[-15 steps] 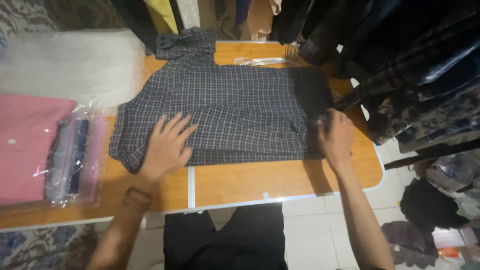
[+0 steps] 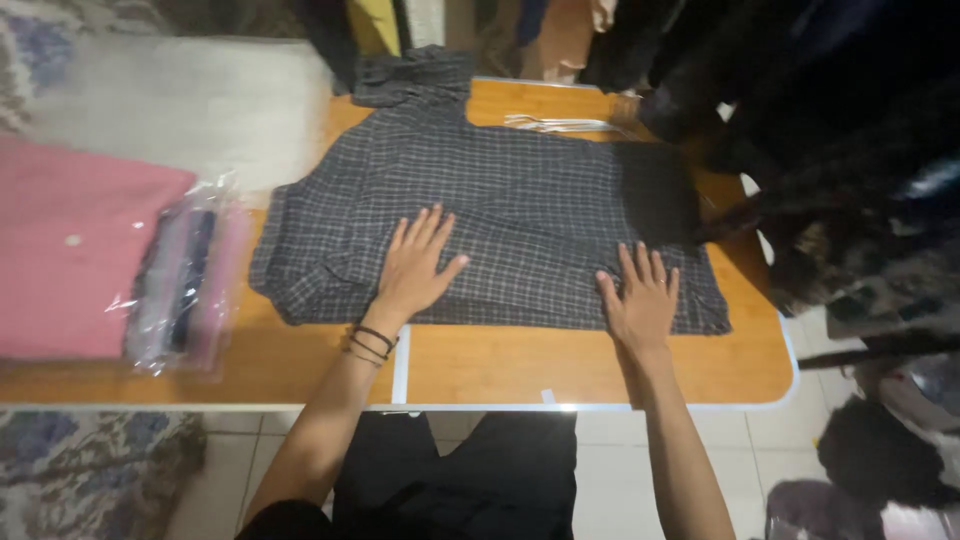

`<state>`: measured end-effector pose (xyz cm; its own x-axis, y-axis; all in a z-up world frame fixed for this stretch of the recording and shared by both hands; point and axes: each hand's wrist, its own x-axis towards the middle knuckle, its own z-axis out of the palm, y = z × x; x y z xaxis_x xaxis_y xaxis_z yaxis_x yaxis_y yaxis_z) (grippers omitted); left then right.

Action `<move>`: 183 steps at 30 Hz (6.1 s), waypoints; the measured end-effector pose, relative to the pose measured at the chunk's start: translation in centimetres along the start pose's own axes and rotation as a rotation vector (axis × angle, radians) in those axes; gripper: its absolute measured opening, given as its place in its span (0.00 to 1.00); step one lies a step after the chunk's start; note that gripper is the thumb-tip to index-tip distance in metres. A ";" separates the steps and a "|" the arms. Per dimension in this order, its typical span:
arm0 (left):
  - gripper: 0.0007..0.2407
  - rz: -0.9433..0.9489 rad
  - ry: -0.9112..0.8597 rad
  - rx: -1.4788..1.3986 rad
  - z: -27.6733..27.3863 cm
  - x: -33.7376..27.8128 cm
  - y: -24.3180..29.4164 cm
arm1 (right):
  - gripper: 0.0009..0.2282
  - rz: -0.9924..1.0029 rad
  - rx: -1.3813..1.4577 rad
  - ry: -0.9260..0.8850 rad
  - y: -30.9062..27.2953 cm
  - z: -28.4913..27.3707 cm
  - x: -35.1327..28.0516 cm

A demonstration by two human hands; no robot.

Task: The person folds a dark checkered shirt on a wooden table. They smooth the fabric, fold the sleeves inward, fold the shirt in half, and then fold it again into a compact rectangle.

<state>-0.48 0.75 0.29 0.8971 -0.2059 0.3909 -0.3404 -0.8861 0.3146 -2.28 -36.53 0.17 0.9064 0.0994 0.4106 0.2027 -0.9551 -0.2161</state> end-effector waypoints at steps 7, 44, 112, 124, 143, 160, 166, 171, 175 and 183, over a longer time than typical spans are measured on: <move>0.26 -0.041 0.025 0.094 -3.6 -3.1 -1.8 | 0.31 -0.017 0.142 0.013 -0.4 -1.1 0.0; 0.27 0.104 -0.075 0.025 1.9 1.8 4.5 | 0.28 -0.071 0.022 -0.096 1.2 0.1 -1.0; 0.26 -0.014 -0.089 0.124 -8.6 -8.3 -8.0 | 0.31 -0.034 0.089 -0.068 0.3 -1.7 -1.3; 0.27 -0.129 0.046 0.152 -8.1 -7.3 -8.2 | 0.27 -0.021 0.303 -0.074 1.8 -3.4 0.9; 0.29 -0.321 0.143 0.131 3.1 18.1 -17.4 | 0.19 -0.205 -0.116 -0.177 13.8 6.8 26.5; 0.14 -0.292 0.091 -0.243 -2.5 18.8 -20.3 | 0.09 -0.200 -0.051 -0.098 12.5 0.2 26.1; 0.12 -0.251 0.168 -0.547 -4.8 16.3 -18.2 | 0.10 -0.111 0.078 -0.110 10.4 -3.4 24.1; 0.11 -0.152 0.168 -0.566 -5.4 14.4 -17.8 | 0.09 -0.157 0.133 -0.088 11.7 -4.0 22.4; 0.12 -0.112 0.115 -0.731 -5.6 12.8 -17.6 | 0.08 -0.196 0.141 -0.108 12.2 -5.1 20.5; 0.14 -0.140 0.035 -0.661 -6.5 7.1 -16.2 | 0.09 -0.148 0.170 -0.175 9.9 -7.3 14.6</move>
<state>9.55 16.34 3.54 0.9394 -0.0846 0.3321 -0.3324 -0.4608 0.8229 10.23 -46.54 10.50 0.9094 0.2950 0.2931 0.3835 -0.8676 -0.3166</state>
